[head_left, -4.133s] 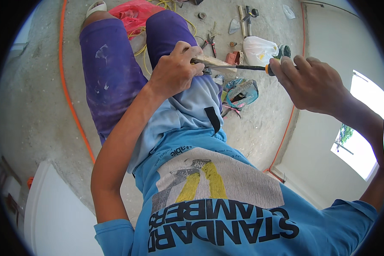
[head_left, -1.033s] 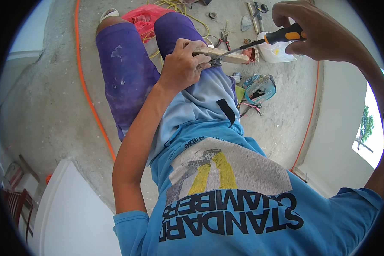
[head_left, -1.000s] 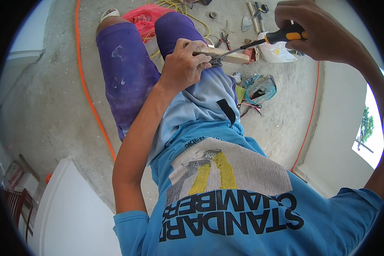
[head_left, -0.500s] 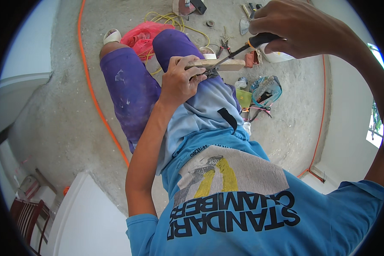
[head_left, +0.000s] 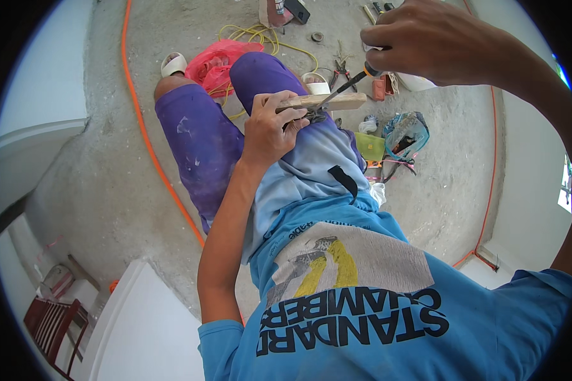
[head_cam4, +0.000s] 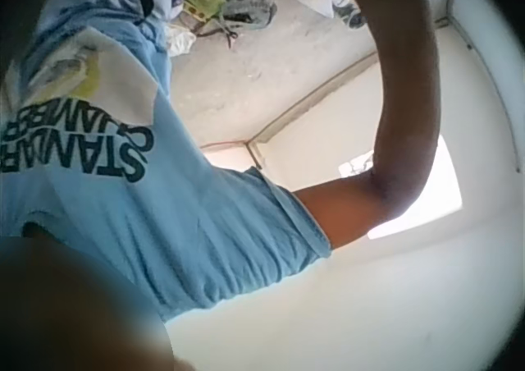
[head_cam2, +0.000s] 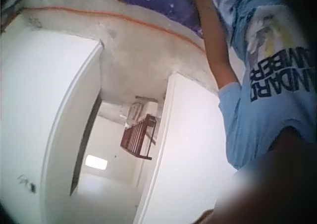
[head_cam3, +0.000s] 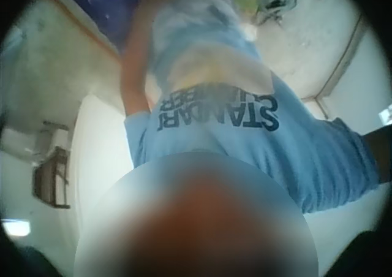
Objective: Assembling an electrical outlet and switch onto a wooden block using a screwdriver and pliers.
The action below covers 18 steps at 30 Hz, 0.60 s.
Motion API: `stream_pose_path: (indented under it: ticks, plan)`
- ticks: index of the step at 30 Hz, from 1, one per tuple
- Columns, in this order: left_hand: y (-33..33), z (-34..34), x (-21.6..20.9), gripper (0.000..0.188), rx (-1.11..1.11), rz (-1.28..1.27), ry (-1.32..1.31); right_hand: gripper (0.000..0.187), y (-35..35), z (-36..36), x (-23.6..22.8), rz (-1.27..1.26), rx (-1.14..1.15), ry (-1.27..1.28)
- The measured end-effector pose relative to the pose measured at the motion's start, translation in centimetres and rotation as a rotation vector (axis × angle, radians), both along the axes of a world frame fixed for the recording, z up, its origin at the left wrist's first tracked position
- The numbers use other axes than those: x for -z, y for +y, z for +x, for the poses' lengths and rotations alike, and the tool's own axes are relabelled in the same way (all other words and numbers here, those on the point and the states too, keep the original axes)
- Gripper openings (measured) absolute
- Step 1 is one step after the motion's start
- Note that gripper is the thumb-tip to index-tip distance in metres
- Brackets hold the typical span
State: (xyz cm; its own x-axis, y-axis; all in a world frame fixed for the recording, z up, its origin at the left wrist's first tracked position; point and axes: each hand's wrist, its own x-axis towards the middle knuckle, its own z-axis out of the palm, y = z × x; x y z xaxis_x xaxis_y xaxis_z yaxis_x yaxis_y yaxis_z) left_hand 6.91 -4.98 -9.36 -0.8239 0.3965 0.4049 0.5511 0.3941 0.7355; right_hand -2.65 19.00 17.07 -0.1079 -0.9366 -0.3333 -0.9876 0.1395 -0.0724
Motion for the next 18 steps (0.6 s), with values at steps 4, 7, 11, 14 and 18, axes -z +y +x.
stream_pose_path:
  ticks: [4,7,11,14,18]
  plan:
    - [0.1,0.1,0.1,0.02,0.018,-0.008,-0.001,0.023,0.4,0.4,0.2,0.051,0.122,-0.01]
    - [-0.1,-0.3,-0.1,0.024,0.021,-0.042,-0.01,0.027,1.3,0.7,-0.4,0.067,0.254,0.026]
    - [-0.2,-1.5,-1.4,0.04,-0.093,0.076,-0.5,0.031,5.7,0.5,-2.1,-0.095,0.596,0.313]
    - [-1.1,-2.4,-3.0,0.051,-0.054,-0.143,-0.564,0.035,10.0,0.9,0.5,-0.284,0.998,0.452]
    - [-1.6,-2.2,-4.1,0.051,-0.103,-0.265,-0.613,0.04,9.9,6.1,11.6,-0.655,1.761,-0.376]
